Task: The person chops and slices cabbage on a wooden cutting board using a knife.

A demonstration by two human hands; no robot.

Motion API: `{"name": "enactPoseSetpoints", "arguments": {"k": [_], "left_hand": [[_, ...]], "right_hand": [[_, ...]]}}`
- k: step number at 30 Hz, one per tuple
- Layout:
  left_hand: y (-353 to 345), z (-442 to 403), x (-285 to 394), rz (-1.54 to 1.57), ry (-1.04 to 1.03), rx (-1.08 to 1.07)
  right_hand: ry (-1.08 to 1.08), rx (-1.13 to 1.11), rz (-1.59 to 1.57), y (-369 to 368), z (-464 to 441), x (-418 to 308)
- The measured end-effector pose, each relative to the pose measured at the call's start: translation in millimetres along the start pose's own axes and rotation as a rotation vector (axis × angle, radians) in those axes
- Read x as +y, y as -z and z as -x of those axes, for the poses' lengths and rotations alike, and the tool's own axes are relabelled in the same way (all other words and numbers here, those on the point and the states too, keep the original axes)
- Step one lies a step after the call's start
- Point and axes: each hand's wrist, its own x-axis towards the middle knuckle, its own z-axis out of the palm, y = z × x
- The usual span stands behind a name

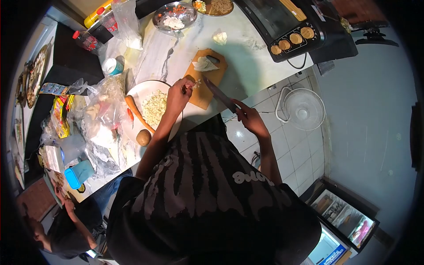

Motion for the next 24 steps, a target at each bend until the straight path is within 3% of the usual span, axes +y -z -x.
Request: {"name": "enactPoseSetpoints", "arguments": {"k": [10,15,19,22,24], "left_hand": [[-7.9,-4.1,-12.2,0.108,0.040,-0.032],[-7.0,0.1,-21.1,0.415,0.043,-0.018],[-2.3,9.7,-6.0,0.459,0.041,0.056],[7.5,23.3,9.4,0.210,0.035,0.100],[12.3,34.7,17.4,-0.044,-0.148,0.172]], "right_hand": [[-0.015,-0.111,0.049,-17.1,-14.3,3.4],[0.001,-0.143,-0.099,-26.3,-21.3,24.8],[0.061,-0.175,-0.207,-23.0,-25.7,28.6],[-0.016,-0.269,-0.240,-10.4,-29.9,25.0],[0.039,-0.263,-0.315,-3.4,-33.7,20.2]]}}
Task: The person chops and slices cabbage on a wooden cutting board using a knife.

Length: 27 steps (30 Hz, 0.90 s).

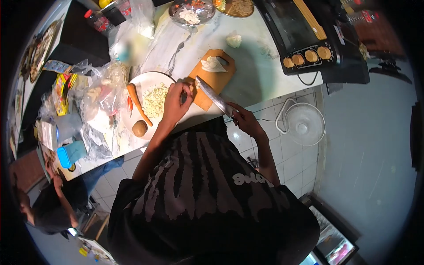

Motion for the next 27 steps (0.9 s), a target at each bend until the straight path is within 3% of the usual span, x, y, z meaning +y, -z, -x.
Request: {"name": "enactPoseSetpoints", "arguments": {"k": [2,4,5,9,16,17,19,20,21,24,27], "left_hand": [[2.1,11.4,14.2,0.010,0.047,0.037],[4.7,23.3,18.8,-0.117,-0.039,-0.020],[5.7,33.6,15.2,-0.163,0.026,-0.133],[-0.2,61.0,18.5,-0.348,0.065,-0.158],[1.2,94.0,17.7,-0.515,0.415,0.215],[3.4,94.5,22.7,-0.491,0.548,0.252],[1.4,101.0,15.9,-0.599,0.505,0.338],[-0.6,104.7,13.2,-0.693,0.449,0.391],[0.3,94.1,36.7,-0.464,0.560,0.398],[-14.6,99.6,25.8,-0.693,0.398,0.352],[-14.8,105.1,15.6,-0.619,0.607,0.627]], "right_hand": [[0.015,-0.050,0.031,9.7,-4.1,-11.0],[0.032,-0.111,0.063,16.4,-11.6,-30.3],[0.042,-0.153,0.089,18.9,-15.4,-42.6],[0.061,-0.321,0.194,20.4,-42.5,-57.2],[0.025,-0.598,0.353,6.3,-84.7,-96.4],[0.036,-0.628,0.362,4.8,-89.3,-94.0],[0.218,-0.674,0.327,1.9,-101.5,-92.5],[0.231,-0.693,0.332,2.8,-106.4,-91.7],[0.238,-0.712,0.335,2.7,-108.5,-97.2],[0.245,-0.747,0.304,5.3,-112.8,-100.9],[0.317,-0.727,0.388,14.0,-117.7,-93.6]]}}
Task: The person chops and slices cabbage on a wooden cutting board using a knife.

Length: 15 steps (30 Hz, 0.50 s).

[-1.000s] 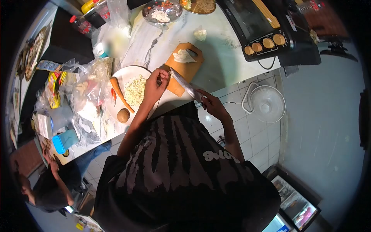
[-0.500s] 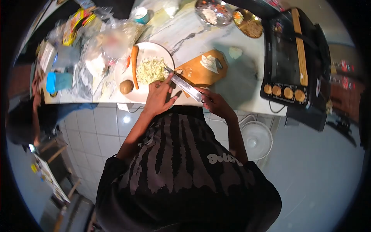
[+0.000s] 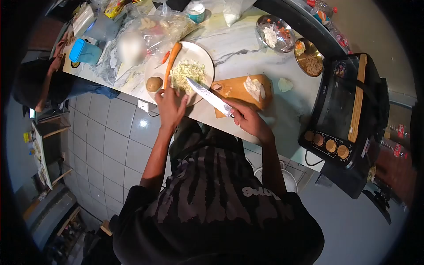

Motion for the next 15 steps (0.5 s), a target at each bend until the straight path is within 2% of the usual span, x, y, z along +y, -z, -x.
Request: {"name": "enactPoseSetpoints", "arguments": {"k": [2,4,6,7,9,12,13,15], "left_hand": [[10.9,-3.4,14.8,0.055,0.090,0.027],[4.3,0.8,19.8,0.062,0.104,0.044],[-6.4,1.3,30.2,0.155,-0.058,0.161],[-11.3,2.2,37.1,0.161,-0.071,0.160],[-22.4,3.4,55.5,0.363,-0.082,0.013],[-34.3,-3.9,87.3,0.324,-0.171,-0.099],[-40.8,-5.4,91.8,0.288,-0.176,-0.166],[-54.6,-6.3,93.9,0.243,-0.187,-0.159]], "right_hand": [[0.191,0.073,0.083,3.1,3.7,8.7],[0.116,0.123,0.059,5.5,15.1,6.2],[0.048,0.182,0.034,7.4,28.3,7.5],[-0.008,0.238,0.019,8.3,39.3,10.8],[-0.061,0.311,0.007,9.8,56.2,26.1],[0.041,0.434,0.074,9.2,71.2,49.6],[-0.013,0.439,0.172,10.9,74.1,47.0],[-0.061,0.455,0.260,11.8,75.5,42.7]]}}
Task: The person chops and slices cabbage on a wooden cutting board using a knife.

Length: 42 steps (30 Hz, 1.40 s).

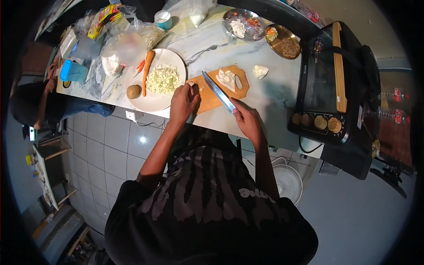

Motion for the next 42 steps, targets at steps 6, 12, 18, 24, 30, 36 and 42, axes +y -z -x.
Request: {"name": "enactPoseSetpoints", "arguments": {"k": [6,12,18,24,30,36,42], "left_hand": [[-4.3,-8.4,2.3,0.042,0.178,-0.074],[-9.6,-13.1,-3.7,0.046,0.179,-0.091],[-15.7,-19.9,5.7,0.058,0.232,-0.095],[-12.6,-12.0,-5.7,0.008,0.013,-0.057],[17.8,-3.4,-13.0,-0.074,0.076,0.008],[47.5,7.8,-55.8,-0.159,0.222,0.247],[49.7,15.2,-40.5,-0.204,0.062,0.377]], "right_hand": [[-0.016,0.092,-0.056,-6.2,-0.2,2.4],[-0.022,-0.008,0.022,-4.5,-4.5,13.2],[0.043,-0.031,-0.010,-18.3,8.0,21.4],[0.030,-0.026,-0.206,-39.3,14.3,10.0],[0.052,-0.212,-0.231,-47.0,-22.9,-16.4],[0.108,-0.462,-0.138,-50.9,-59.4,-58.4],[0.184,-0.420,-0.091,-56.2,-62.6,-70.6]]}}
